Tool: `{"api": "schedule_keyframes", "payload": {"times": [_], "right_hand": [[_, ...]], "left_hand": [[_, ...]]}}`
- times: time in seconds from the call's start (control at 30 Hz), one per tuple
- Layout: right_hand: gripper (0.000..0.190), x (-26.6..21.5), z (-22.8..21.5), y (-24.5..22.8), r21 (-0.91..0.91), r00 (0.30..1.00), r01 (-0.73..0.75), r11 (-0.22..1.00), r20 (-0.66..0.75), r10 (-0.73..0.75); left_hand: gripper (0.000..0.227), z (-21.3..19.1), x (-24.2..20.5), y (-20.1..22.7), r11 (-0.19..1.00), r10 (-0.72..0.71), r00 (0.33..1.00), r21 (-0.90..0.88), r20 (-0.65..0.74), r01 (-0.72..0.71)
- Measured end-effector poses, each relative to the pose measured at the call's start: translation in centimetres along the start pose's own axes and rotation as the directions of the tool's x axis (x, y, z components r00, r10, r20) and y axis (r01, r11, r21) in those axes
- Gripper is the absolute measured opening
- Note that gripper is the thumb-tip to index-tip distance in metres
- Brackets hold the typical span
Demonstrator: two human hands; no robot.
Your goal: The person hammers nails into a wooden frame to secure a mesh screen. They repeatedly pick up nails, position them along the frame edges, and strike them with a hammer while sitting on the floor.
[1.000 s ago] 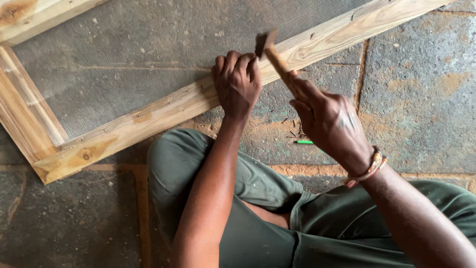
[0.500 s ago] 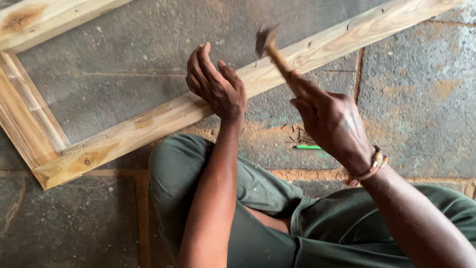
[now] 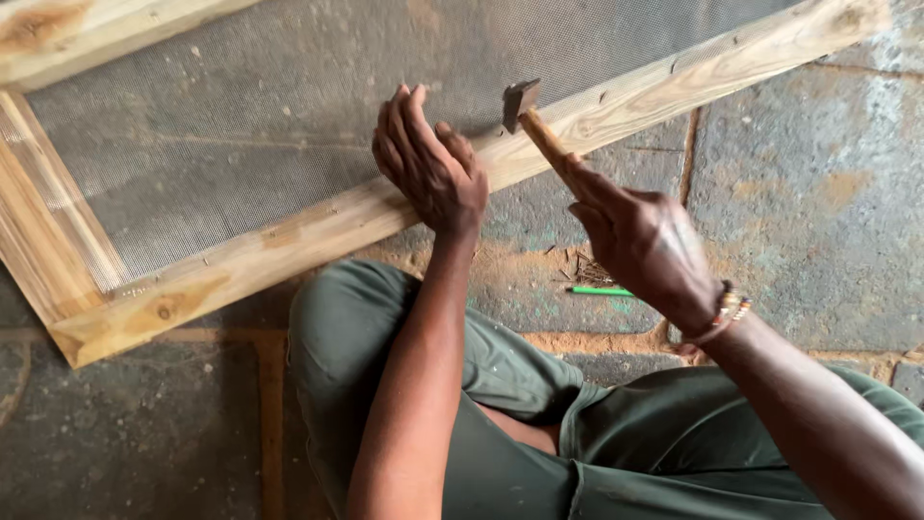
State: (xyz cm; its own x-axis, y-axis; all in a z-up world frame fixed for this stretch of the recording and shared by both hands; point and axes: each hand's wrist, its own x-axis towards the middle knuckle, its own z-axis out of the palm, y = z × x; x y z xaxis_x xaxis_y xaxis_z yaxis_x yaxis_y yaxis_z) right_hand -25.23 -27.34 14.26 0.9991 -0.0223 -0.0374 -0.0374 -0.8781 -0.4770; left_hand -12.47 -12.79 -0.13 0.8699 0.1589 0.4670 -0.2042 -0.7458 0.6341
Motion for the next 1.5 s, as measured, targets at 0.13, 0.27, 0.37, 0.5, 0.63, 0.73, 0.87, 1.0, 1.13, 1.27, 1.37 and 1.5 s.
{"api": "schedule_keyframes", "payload": {"times": [0.13, 0.27, 0.37, 0.5, 0.63, 0.73, 0.87, 1.0, 1.13, 1.27, 1.37, 1.5], "right_hand": [[0.041, -0.3, -0.2, 0.1, 0.024, 0.989, 0.096, 0.995, -0.116, -0.093], [0.042, 0.5, -1.8, -0.2, -0.080, 0.995, -0.015, 0.997, 0.094, 0.023], [0.042, 0.6, -2.1, -0.4, 0.042, 0.984, 0.122, 0.992, -0.138, -0.115], [0.051, 1.3, -2.6, -0.6, -0.146, 0.988, 0.127, 0.981, 0.108, -0.112], [0.054, 1.5, -3.3, -0.7, -0.184, 0.977, 0.212, 0.960, 0.060, -0.204], [0.061, 2.0, -3.5, -1.0, -0.274, 0.965, 0.217, 0.937, 0.203, -0.164], [0.065, 2.2, -3.7, -1.2, -0.279, 0.952, 0.306, 0.910, 0.091, -0.292], [0.068, 1.5, -3.5, -0.7, -0.323, 0.960, 0.213, 0.922, 0.245, -0.136], [0.066, 1.3, -3.1, -0.1, -0.308, 0.963, 0.265, 0.914, 0.136, -0.233], [0.064, 1.1, -3.1, -0.1, -0.428, 0.964, 0.186, 0.885, 0.252, -0.081], [0.056, 0.0, -2.5, 0.0, -0.217, 0.972, 0.232, 0.948, 0.023, -0.233], [0.050, -0.7, -0.2, 0.8, -0.230, 0.992, 0.129, 0.965, 0.025, -0.127]], "left_hand": [[0.034, -0.4, -1.3, -0.5, 0.998, -0.015, 0.997, -0.059, 0.069, 0.019], [0.039, -0.2, -0.1, 0.1, 0.999, 0.021, 1.000, -0.039, 0.004, -0.021], [0.039, -0.2, -0.2, 0.3, 1.000, -0.011, 0.998, -0.007, 0.057, 0.011], [0.041, -0.9, 0.3, 0.5, 0.999, 0.008, 0.998, -0.045, 0.061, -0.005], [0.037, -0.8, -1.1, 0.1, 1.000, 0.000, 0.999, -0.028, 0.054, 0.002], [0.040, -0.5, -1.1, -0.2, 0.997, 0.020, 1.000, -0.079, 0.020, -0.018], [0.039, 0.1, -0.8, -0.3, 0.998, 0.032, 0.999, -0.048, 0.016, -0.032], [0.041, -0.1, -0.7, -0.2, 0.999, 0.009, 0.999, -0.054, 0.039, -0.007], [0.037, -0.2, -1.1, 0.0, 0.999, 0.017, 0.999, -0.039, 0.040, -0.016], [0.039, -0.6, -0.2, 0.4, 0.997, 0.019, 0.999, -0.069, 0.034, -0.017], [0.038, -0.8, -0.4, 0.4, 0.999, -0.016, 0.997, -0.043, 0.081, 0.019], [0.040, -0.6, 0.1, 0.6, 0.999, 0.001, 0.998, -0.032, 0.068, 0.002]]}}
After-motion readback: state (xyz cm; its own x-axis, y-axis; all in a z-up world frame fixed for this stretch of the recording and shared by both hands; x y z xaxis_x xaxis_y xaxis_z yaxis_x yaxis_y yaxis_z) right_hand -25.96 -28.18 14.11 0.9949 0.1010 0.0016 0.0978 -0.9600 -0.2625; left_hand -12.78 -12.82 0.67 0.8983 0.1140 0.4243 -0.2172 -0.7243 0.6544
